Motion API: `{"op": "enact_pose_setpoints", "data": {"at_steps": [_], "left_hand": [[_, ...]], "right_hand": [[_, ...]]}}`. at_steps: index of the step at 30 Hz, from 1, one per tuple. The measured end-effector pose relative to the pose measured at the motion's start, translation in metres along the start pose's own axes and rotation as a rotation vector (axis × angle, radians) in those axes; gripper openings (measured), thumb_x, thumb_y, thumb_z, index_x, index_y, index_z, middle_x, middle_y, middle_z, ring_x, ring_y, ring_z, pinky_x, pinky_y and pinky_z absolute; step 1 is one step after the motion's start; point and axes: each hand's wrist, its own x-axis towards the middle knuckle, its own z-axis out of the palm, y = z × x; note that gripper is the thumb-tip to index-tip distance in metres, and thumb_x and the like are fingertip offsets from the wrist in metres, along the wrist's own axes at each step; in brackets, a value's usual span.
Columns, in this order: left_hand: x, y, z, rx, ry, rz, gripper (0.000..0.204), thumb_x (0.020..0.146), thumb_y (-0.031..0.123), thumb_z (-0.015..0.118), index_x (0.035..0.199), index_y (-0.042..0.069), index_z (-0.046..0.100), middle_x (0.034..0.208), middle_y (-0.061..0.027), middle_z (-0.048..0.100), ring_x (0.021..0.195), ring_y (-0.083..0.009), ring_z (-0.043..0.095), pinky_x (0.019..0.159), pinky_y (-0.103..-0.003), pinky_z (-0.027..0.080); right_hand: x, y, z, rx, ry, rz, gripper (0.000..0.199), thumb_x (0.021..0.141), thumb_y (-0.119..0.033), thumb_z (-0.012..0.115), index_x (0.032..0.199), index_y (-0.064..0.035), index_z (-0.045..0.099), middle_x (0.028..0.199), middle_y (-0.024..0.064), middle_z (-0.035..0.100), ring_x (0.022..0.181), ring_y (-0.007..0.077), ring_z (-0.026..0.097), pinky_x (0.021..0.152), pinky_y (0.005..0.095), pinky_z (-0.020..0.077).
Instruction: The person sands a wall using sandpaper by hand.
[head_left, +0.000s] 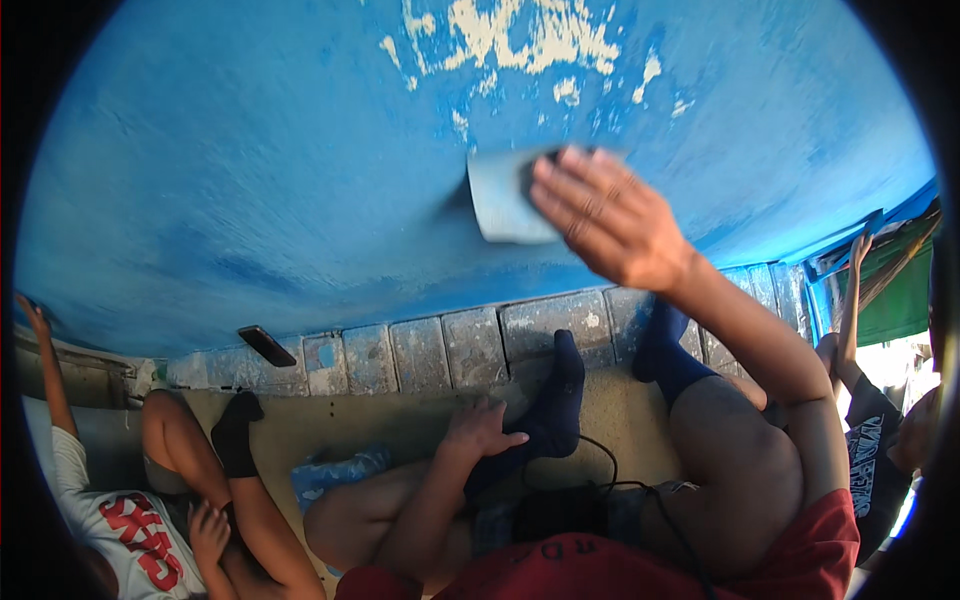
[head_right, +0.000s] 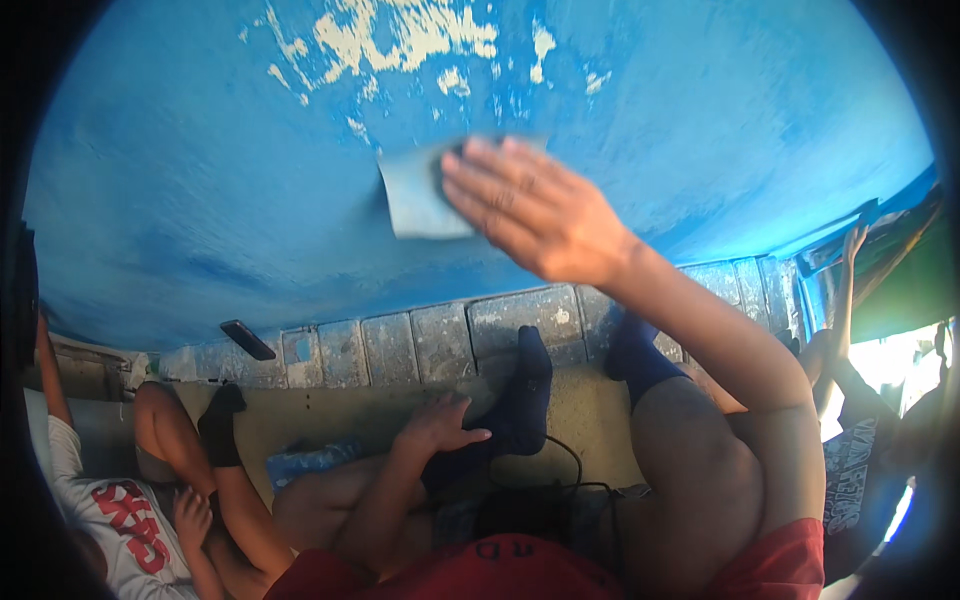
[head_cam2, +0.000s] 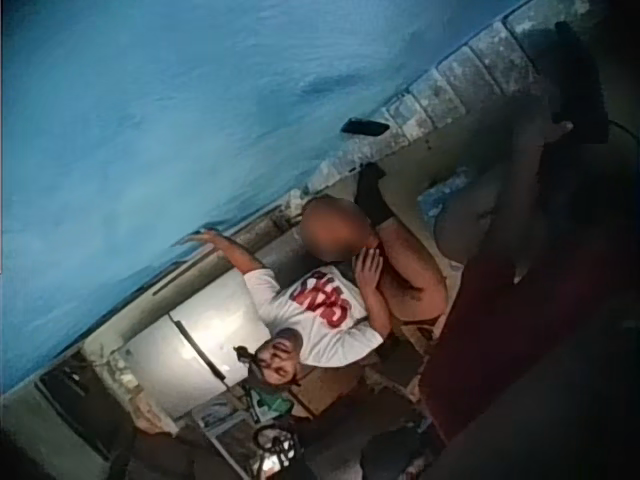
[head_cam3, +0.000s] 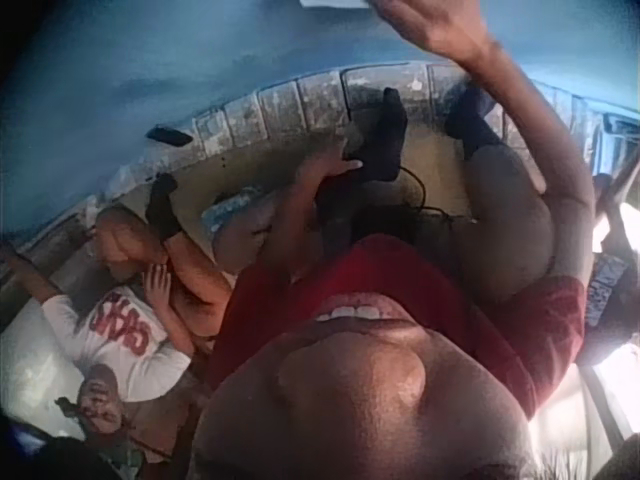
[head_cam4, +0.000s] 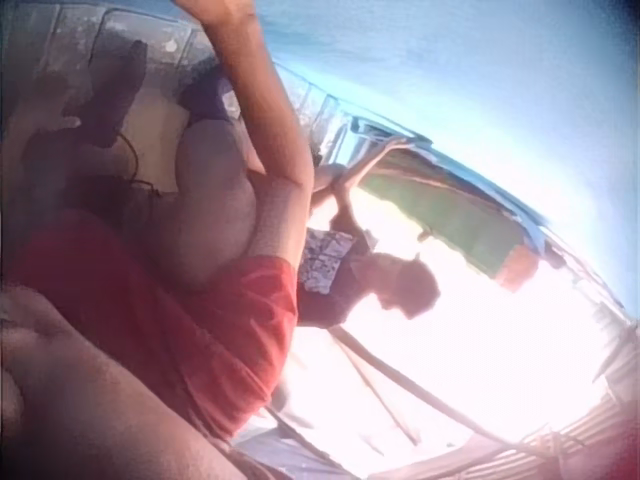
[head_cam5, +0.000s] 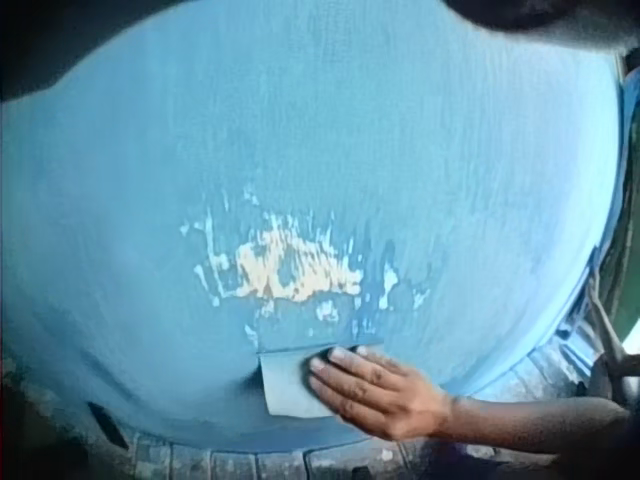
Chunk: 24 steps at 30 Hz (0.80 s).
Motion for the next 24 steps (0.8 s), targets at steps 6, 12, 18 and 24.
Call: {"op": "enact_pose_setpoints", "data": {"at_steps": [6,12,18,24], "left_hand": [[0.009,-0.004,0.014,0.015,0.101,0.028,0.088,0.081,0.069,0.063,0.143,0.008,0.050,0.146,-0.0221,0.049,0.135,-0.0424,0.047,0.112,-0.052,0.037],[-0.009,-0.004,0.006,0.001,0.078,-0.015,0.085,0.083,0.065,0.064,0.143,0.007,0.050,0.144,-0.0217,0.051,0.134,-0.0419,0.048,0.112,-0.052,0.037],[-0.006,0.001,0.001,0.015,0.007,-0.017,0.091,0.085,0.071,0.056,0.150,0.008,0.042,0.153,-0.0248,0.040,0.142,-0.0415,0.037,0.116,-0.053,0.031],[0.008,0.003,0.008,0.027,0.037,0.002,0.090,0.087,0.072,0.053,0.149,0.007,0.043,0.152,-0.0262,0.039,0.142,-0.0447,0.036,0.116,-0.053,0.031]], "right_hand": [[-0.005,-0.015,0.013,0.049,-0.094,-0.009,0.048,0.086,-0.011,0.065,0.134,-0.0045,0.062,0.145,0.0102,0.056,0.137,0.0276,0.050,0.114,0.0433,0.0413],[0.028,-0.011,-0.004,0.048,0.044,0.080,0.042,0.090,-0.010,0.059,0.132,-0.0052,0.063,0.144,0.0102,0.057,0.136,0.0272,0.051,0.114,0.0428,0.0412],[0.021,-0.025,0.004,0.089,-0.033,0.080,0.044,0.088,-0.009,0.061,0.132,-0.0056,0.063,0.144,0.0104,0.057,0.136,0.0282,0.051,0.113,0.0441,0.0420],[-0.006,-0.033,0.009,0.100,-0.094,0.169,0.048,0.086,-0.006,0.063,0.134,-0.0061,0.062,0.144,0.0105,0.056,0.136,0.0291,0.051,0.113,0.0454,0.0414]]}}
